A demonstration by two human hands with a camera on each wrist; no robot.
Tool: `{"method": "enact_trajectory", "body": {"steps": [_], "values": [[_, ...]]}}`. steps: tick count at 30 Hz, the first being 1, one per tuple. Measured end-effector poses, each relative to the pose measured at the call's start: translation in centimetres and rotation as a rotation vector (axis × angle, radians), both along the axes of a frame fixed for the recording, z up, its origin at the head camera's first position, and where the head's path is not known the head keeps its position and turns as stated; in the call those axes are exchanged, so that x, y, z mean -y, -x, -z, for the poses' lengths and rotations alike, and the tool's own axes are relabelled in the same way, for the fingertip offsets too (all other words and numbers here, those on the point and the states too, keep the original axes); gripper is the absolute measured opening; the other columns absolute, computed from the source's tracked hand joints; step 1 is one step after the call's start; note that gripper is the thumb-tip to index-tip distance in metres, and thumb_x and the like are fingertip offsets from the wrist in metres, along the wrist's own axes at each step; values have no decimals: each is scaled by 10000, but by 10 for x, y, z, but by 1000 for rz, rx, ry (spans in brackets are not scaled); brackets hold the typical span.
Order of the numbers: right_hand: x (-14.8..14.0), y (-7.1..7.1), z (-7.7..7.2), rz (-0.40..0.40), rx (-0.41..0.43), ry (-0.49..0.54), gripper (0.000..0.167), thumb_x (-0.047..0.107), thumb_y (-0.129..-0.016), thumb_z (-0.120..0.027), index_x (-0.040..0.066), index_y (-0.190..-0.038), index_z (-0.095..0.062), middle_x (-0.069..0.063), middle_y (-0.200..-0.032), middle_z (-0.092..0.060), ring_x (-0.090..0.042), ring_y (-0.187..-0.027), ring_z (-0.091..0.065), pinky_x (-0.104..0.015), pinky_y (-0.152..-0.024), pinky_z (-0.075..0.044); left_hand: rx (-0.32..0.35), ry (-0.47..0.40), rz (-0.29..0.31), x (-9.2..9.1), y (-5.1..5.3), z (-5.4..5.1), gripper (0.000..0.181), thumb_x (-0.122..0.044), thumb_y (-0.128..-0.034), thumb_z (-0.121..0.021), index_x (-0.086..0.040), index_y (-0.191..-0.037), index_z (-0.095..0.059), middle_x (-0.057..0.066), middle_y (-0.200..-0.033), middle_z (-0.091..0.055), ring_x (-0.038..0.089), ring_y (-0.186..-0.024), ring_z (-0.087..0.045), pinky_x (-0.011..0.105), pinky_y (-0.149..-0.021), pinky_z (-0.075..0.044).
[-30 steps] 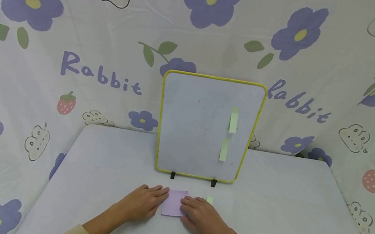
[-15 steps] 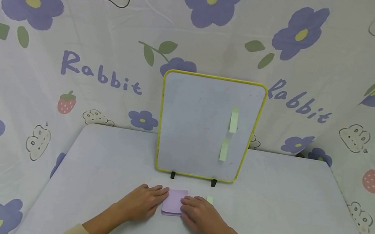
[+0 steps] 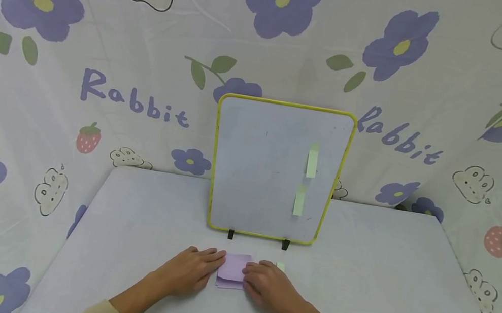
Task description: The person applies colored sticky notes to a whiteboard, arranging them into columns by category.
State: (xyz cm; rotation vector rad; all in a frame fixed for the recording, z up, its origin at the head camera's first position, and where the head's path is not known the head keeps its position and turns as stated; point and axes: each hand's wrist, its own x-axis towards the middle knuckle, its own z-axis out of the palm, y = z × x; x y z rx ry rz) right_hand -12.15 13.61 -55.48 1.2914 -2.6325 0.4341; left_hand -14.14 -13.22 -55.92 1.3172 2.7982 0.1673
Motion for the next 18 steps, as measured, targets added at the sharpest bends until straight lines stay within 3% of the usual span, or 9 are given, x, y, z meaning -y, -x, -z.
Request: {"method": "enact_trajectory", "body": {"steps": [8,14,18], "values": [[3,1,-7,36,102,-1,64,133,-905,-699,107,-935,-749,1,-966,-735,-134,-959,-689,-425,-947,-513,-8,-54,1,1,-2,0,444,-184,-984,-554,-64,-1411,-563,61,-1459,-536,243,-1305,-539,447,-922,-498],[3,2,-11,52,99,73,38,68,-873,-710,105,-872,-708,44,-819,-699,-96,-805,-669,-377,-859,-547,-41,-72,-6,3,-2,2,459,-167,-974,-554,-12,-1406,-548,116,-1442,-544,231,-1309,-537,429,-910,-497],[2,3,-14,88,112,118,30,63,-867,-708,78,-871,-734,34,-819,-723,-117,-803,-682,-334,-773,-562,-55,-67,-13,3,-3,3,466,-171,-969,-557,-4,-1404,-546,119,-1442,-543,220,-1313,-532,418,-907,-496]]}}
